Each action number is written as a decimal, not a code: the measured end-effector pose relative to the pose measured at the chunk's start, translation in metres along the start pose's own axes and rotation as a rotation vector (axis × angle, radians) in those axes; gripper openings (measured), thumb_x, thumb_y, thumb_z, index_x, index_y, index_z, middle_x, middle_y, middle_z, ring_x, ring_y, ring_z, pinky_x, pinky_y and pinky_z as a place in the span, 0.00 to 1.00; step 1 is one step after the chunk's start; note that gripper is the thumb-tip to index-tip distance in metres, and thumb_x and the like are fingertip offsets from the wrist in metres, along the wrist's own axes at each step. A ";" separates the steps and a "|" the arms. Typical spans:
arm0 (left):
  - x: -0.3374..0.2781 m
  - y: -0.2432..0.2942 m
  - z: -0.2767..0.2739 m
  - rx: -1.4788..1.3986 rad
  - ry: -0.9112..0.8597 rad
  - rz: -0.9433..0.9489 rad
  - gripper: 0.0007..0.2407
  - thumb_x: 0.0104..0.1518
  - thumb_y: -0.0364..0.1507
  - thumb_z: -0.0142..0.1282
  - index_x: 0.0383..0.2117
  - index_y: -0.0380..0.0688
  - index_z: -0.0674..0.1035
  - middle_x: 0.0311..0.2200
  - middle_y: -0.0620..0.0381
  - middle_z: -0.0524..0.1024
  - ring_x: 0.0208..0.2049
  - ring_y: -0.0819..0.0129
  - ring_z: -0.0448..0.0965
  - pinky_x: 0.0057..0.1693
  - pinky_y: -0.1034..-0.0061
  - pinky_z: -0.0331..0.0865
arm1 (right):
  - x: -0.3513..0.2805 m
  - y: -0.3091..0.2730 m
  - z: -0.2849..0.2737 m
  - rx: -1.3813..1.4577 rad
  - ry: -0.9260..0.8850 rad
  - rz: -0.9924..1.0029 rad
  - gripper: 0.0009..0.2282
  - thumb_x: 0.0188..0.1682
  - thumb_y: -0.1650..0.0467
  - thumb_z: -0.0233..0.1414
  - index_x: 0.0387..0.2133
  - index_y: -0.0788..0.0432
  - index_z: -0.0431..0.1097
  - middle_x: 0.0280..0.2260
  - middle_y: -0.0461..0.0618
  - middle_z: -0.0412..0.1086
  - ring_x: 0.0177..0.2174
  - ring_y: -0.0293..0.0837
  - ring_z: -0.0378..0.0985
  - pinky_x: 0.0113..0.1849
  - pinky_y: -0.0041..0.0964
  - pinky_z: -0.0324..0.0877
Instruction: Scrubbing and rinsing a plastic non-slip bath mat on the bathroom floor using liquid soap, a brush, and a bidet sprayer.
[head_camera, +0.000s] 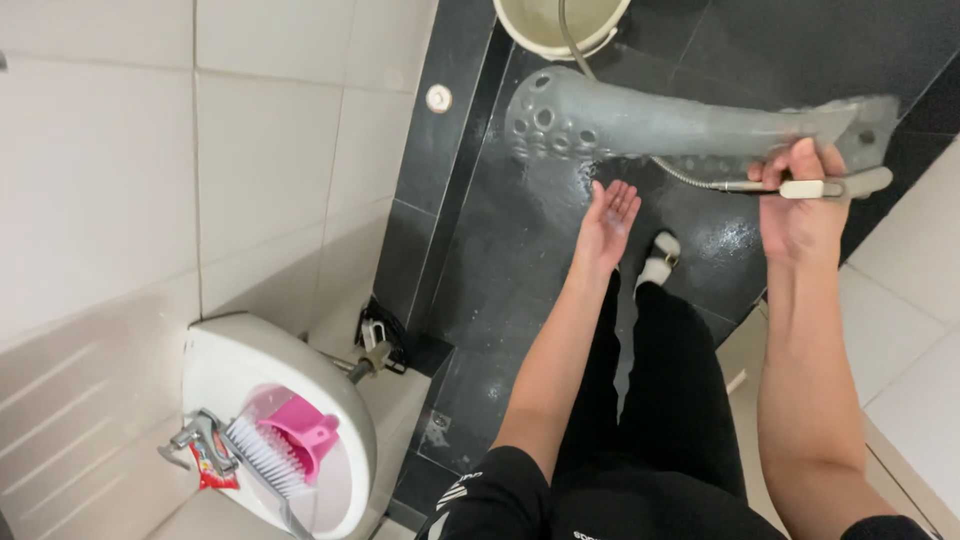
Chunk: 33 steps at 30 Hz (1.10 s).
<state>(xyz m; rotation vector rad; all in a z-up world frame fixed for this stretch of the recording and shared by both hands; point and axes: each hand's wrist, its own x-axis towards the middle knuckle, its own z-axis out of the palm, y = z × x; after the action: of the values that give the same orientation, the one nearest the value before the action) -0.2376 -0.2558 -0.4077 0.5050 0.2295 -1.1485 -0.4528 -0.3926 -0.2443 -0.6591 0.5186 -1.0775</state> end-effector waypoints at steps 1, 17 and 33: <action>-0.002 -0.001 0.002 0.040 0.043 0.021 0.22 0.67 0.44 0.52 0.51 0.33 0.76 0.53 0.48 0.75 0.62 0.56 0.69 0.71 0.61 0.58 | -0.008 -0.001 0.002 0.076 -0.025 0.015 0.08 0.66 0.71 0.56 0.36 0.60 0.70 0.30 0.47 0.69 0.30 0.39 0.68 0.43 0.40 0.68; -0.043 -0.008 0.144 0.442 -0.053 0.453 0.10 0.64 0.28 0.65 0.47 0.37 0.81 0.41 0.59 0.80 0.36 0.81 0.74 0.42 0.83 0.63 | -0.024 0.031 -0.082 -0.024 0.188 0.073 0.15 0.66 0.76 0.52 0.63 0.60 0.62 0.45 0.50 0.68 0.39 0.40 0.75 0.47 0.41 0.75; -0.277 0.052 0.259 0.043 -0.352 0.535 0.13 0.74 0.39 0.55 0.45 0.39 0.79 0.43 0.57 0.81 0.45 0.69 0.81 0.53 0.73 0.75 | -0.019 0.108 -0.192 0.239 0.587 0.498 0.07 0.56 0.71 0.48 0.41 0.64 0.70 0.34 0.54 0.73 0.35 0.46 0.78 0.42 0.43 0.80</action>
<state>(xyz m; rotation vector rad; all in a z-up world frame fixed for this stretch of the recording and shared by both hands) -0.3219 -0.1428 -0.0524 0.3624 -0.2283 -0.7004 -0.5221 -0.3855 -0.4547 0.0224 0.9814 -0.8246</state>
